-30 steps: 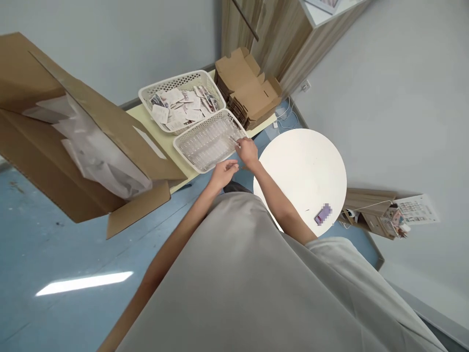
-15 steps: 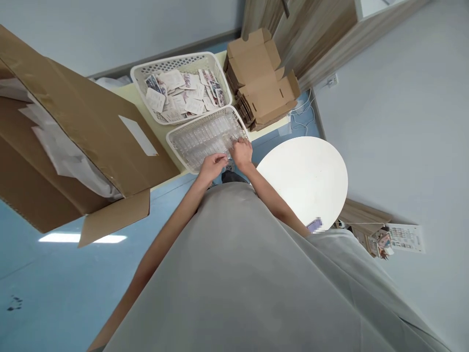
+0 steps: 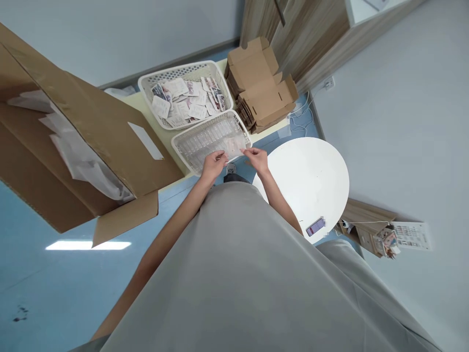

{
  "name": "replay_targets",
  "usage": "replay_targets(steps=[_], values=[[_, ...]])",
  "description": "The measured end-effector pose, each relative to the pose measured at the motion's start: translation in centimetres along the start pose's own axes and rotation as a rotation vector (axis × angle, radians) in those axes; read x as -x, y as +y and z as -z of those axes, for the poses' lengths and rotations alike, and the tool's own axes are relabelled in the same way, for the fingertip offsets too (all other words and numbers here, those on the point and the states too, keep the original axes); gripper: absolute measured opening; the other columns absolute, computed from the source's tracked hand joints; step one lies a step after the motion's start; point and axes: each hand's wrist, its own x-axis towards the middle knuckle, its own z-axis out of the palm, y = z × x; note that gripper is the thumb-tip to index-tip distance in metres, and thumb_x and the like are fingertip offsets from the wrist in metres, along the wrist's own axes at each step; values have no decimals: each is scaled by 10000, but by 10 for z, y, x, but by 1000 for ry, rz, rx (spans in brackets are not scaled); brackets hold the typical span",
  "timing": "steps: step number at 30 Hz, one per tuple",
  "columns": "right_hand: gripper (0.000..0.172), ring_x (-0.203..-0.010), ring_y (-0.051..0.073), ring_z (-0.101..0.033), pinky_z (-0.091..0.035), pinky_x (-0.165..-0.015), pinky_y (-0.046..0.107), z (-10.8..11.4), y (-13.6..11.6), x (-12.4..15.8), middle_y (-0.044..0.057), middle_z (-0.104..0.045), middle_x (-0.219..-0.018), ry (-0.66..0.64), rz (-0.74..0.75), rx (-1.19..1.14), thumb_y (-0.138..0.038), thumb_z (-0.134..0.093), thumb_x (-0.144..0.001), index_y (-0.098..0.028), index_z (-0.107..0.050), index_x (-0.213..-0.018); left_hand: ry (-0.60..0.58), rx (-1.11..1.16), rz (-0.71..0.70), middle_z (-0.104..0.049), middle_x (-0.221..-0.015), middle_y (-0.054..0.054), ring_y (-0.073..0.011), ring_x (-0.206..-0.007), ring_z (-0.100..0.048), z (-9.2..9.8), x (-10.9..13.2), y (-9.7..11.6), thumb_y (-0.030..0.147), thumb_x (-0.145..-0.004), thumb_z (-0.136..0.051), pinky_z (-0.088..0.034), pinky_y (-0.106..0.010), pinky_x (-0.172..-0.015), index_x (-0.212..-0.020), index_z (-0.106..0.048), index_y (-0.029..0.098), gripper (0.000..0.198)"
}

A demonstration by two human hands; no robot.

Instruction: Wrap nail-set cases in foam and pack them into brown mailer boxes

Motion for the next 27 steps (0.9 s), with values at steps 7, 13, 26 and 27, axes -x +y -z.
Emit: replay_targets(steps=[7,13,26,27], values=[[425,-779,154,-581,-514,-756,297,25,-1,53,-19,-691,-720,91,-82,-255,-597,-918,-694,-194,-814,-784,-163,-54,-89,-826,-1009,-106,-280,-1028,-770,-4,17,6,591,-772,-910,-612,-377,-880,-1094,-824,179,530],[468,-840,179,-645,-556,-854,339,26,12,99,21,-782,-828,173,-44,-311,-633,-916,-676,-199,-818,-823,-273,-86,-111,-840,-1024,-109,-284,-1006,-772,-8,36,-6,598,-740,-917,-611,-385,-876,-1077,-820,177,548],[289,-895,221,-648,-572,-916,381,-2,11,203,27,-698,-895,439,263,147,-549,-787,-963,-265,-835,-935,-503,77,-195,-799,-1332,-181,-330,-1262,-777,-8,103,-37,598,-652,-1020,-612,-457,-1114,-1421,-655,177,950],[265,-916,230,-649,-572,-940,395,-4,11,212,31,-699,-904,437,281,181,-527,-781,-982,-271,-836,-941,-515,93,-210,-803,-1305,-173,-330,-1256,-778,-8,106,-39,592,-654,-1022,-613,-464,-1118,-1415,-650,179,942]])
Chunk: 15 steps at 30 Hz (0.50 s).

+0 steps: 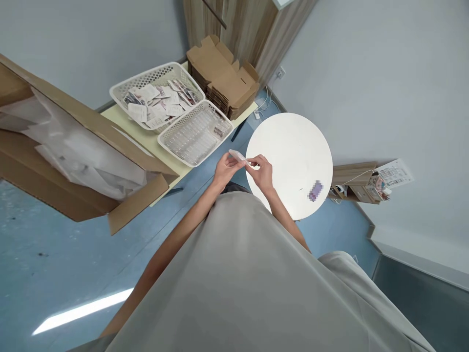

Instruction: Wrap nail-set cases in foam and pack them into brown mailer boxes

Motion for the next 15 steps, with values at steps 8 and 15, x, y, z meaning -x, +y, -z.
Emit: replay_targets(steps=[8,15], values=[[310,-1211,281,-707,-573,-1098,449,42,-6,45,79,-789,-1232,-119,82,-2,-565,-925,-897,-297,-843,-1027,-244,49,-30,-793,-1397,-159,-371,-1384,-719,-4,40,4,519,-629,-1044,-595,-489,-1182,-1451,-709,206,941],[456,-1440,328,-692,-575,-1181,481,74,-15,75,96,-739,-1537,-258,17,-212,-515,-1039,-724,-274,-793,-1024,-484,-12,-4,-766,-1482,-138,-408,-1417,-700,-5,70,19,480,-576,-1080,-638,-475,-1132,-1498,-745,255,1006]])
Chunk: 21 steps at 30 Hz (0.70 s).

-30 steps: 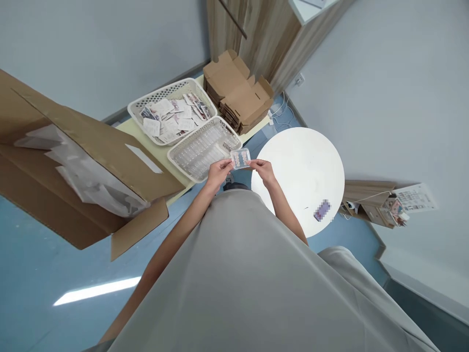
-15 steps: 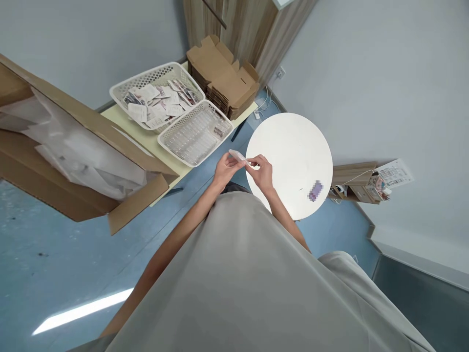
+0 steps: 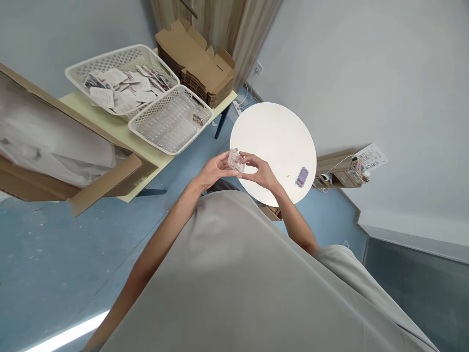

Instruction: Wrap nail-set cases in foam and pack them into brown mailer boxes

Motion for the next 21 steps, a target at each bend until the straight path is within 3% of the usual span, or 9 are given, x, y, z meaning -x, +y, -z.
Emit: replay_targets(steps=[8,12,17,21], values=[[352,-1528,352,-634,-554,-1225,499,-7,-5,21,65,-687,-1618,22,69,220,-452,-988,-837,-301,-780,-1078,-75,-22,10,-783,-1401,-131,-409,-1331,-739,-1,9,8,399,-549,-1086,-674,-492,-1064,-1528,-722,256,1055],[354,-1548,347,-620,-524,-1275,524,-8,7,15,56,-667,-1647,19,122,273,-484,-960,-878,-314,-762,-1117,-75,-33,12,-731,-1531,-142,-443,-1443,-674,1,8,3,433,-579,-1081,-637,-529,-1143,-1582,-676,261,1095],[392,-1610,363,-546,-463,-1335,555,11,68,-38,101,-606,-1708,127,103,385,-462,-927,-895,-282,-721,-1176,106,-76,-49,-370,-1866,-131,-438,-1722,-351,17,1,-11,462,-704,-1018,-420,-600,-1349,-1748,-465,337,1189],[313,-1553,357,-591,-511,-1275,557,16,142,-93,137,-543,-1756,105,-137,510,-239,-833,-902,-229,-696,-1184,252,-103,-49,-201,-1918,-136,-433,-1759,-255,37,-1,-18,493,-752,-976,-343,-637,-1377,-1806,-332,350,1244]])
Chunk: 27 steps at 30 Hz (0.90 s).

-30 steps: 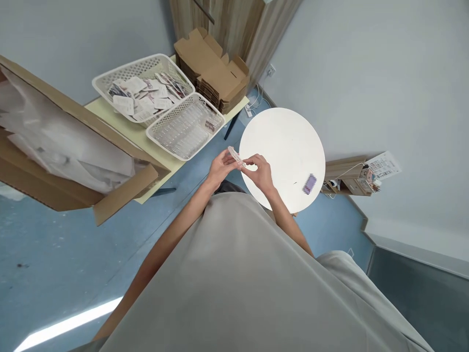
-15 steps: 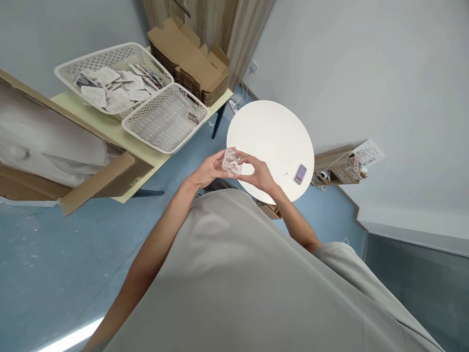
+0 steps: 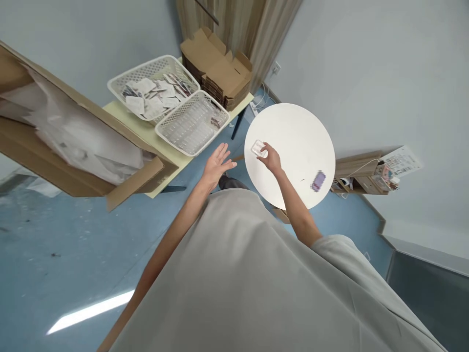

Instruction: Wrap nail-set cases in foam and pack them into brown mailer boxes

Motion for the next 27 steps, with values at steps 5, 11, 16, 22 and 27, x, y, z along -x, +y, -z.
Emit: replay_targets(steps=[5,11,16,22,27], values=[[247,-1530,303,-582,-521,-1248,477,-50,45,-28,144,-493,-1791,-118,-225,109,-153,-751,-916,-219,-668,-1138,82,-65,43,-209,-1914,-157,-438,-1756,-262,21,-1,-4,521,-762,-982,-337,-647,-1380,-1812,-313,348,1257],[263,-1526,296,-542,-510,-1222,443,-73,68,-14,145,-508,-1774,-138,-287,132,-153,-695,-914,-223,-668,-1166,145,-74,53,-243,-1898,-197,-441,-1748,-287,39,-10,-3,523,-701,-1022,-354,-620,-1382,-1793,-364,287,1296],[313,-1617,316,-446,-383,-1335,479,-74,67,-15,173,-458,-1804,-178,-310,194,-176,-740,-922,-200,-672,-1226,106,-77,90,-233,-1902,-193,-436,-1748,-290,39,-23,1,534,-707,-1016,-355,-615,-1381,-1798,-350,291,1301],[493,-1759,390,-235,-247,-1411,565,-45,29,-35,172,-293,-1891,-247,-315,291,-313,-907,-900,-196,-701,-1332,71,-44,107,-224,-1910,-156,-445,-1748,-284,20,-34,10,511,-712,-1004,-334,-638,-1382,-1808,-340,333,1294],[630,-1754,476,-218,-253,-1373,716,-7,-35,-50,223,-312,-1871,-57,24,327,-491,-872,-933,-197,-688,-1460,69,150,73,-260,-1898,-144,-438,-1742,-303,3,-10,50,469,-723,-1002,-326,-651,-1375,-1790,-393,355,1234]])
